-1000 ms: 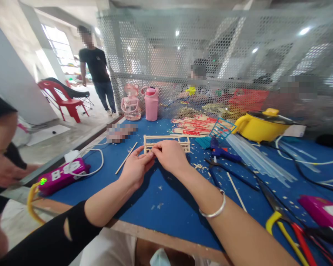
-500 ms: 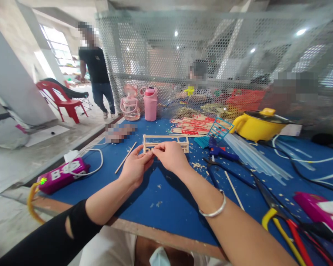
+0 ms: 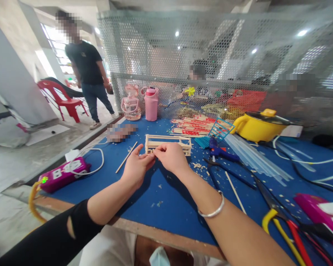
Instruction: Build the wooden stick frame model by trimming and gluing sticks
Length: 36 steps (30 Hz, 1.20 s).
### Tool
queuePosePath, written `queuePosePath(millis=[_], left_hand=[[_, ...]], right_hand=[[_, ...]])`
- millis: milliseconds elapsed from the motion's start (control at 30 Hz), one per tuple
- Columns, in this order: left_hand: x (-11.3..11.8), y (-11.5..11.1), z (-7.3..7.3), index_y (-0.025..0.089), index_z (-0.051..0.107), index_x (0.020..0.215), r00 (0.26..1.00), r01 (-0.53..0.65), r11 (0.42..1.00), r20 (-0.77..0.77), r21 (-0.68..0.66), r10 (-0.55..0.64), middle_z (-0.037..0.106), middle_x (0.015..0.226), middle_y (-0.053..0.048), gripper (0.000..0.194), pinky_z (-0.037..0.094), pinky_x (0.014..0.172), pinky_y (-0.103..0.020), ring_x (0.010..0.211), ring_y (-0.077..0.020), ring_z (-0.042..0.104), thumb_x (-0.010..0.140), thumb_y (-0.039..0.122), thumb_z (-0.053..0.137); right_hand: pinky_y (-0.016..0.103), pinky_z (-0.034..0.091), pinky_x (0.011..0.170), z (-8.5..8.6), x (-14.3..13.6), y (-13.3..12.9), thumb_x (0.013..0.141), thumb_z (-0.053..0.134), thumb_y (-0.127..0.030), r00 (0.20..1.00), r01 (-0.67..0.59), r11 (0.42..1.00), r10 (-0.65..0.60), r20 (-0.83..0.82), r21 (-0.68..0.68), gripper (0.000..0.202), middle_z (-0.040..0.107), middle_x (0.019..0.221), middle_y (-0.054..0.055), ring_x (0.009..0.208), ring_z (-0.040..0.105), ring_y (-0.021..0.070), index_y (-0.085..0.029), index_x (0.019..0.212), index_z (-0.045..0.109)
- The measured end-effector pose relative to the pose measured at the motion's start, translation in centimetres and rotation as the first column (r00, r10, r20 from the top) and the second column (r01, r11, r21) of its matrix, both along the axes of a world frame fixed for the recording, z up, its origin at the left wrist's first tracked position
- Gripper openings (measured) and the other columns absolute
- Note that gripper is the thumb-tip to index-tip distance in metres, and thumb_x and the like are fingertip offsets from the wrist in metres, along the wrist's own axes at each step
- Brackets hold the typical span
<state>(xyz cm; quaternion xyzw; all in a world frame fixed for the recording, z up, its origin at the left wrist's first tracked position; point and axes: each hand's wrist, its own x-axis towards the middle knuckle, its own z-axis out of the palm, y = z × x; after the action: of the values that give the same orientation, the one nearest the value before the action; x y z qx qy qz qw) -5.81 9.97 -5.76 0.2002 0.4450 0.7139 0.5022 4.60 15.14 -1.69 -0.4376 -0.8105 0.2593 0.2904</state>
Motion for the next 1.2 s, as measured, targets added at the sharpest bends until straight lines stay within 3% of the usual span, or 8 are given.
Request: queuePosePath(millis=[267,600,1200], left_hand=[[0.1,0.0,0.3,0.014,0.048,0.129,0.999,0.029,0.999,0.029,0.028,-0.029,0.067,0.064,0.001,0.059,0.049,0.06,-0.019,0.055,-0.0073,0.061,0.073,0.006,0.068],[0.3,-0.1,0.7,0.012,0.043,0.128,0.992,0.017,0.999,0.123,0.039,-0.022,0.067,0.064,0.0,0.06,0.049,0.061,-0.019,0.053,-0.0075,0.061,0.074,0.001,0.065],[0.3,0.1,0.4,0.013,0.046,0.122,0.997,-0.006,0.998,0.083,0.063,0.001,0.067,0.064,0.001,0.058,0.048,0.06,-0.02,0.053,-0.0076,0.06,0.069,0.004,0.068]], right_hand=[[0.022,0.031,0.044,0.2,-0.3,-0.4,0.071,0.059,-0.03,0.997,0.063,0.998,-0.065,-0.05,-0.028,0.022,0.062,0.048,0.0,0.043,0.048,0.0097,-0.015,0.058,0.071],[0.022,0.036,0.047,-0.8,-0.7,-0.7,0.076,0.055,-0.033,0.982,0.1,0.995,-0.104,-0.158,-0.029,0.027,0.066,0.053,0.002,0.048,0.054,0.0118,-0.015,0.065,0.072],[0.022,0.04,0.051,-1.7,-0.8,-0.8,0.074,0.057,-0.031,0.97,0.083,0.995,-0.093,-0.226,-0.052,0.022,0.069,0.061,0.003,0.053,0.058,0.0132,-0.015,0.068,0.071]])
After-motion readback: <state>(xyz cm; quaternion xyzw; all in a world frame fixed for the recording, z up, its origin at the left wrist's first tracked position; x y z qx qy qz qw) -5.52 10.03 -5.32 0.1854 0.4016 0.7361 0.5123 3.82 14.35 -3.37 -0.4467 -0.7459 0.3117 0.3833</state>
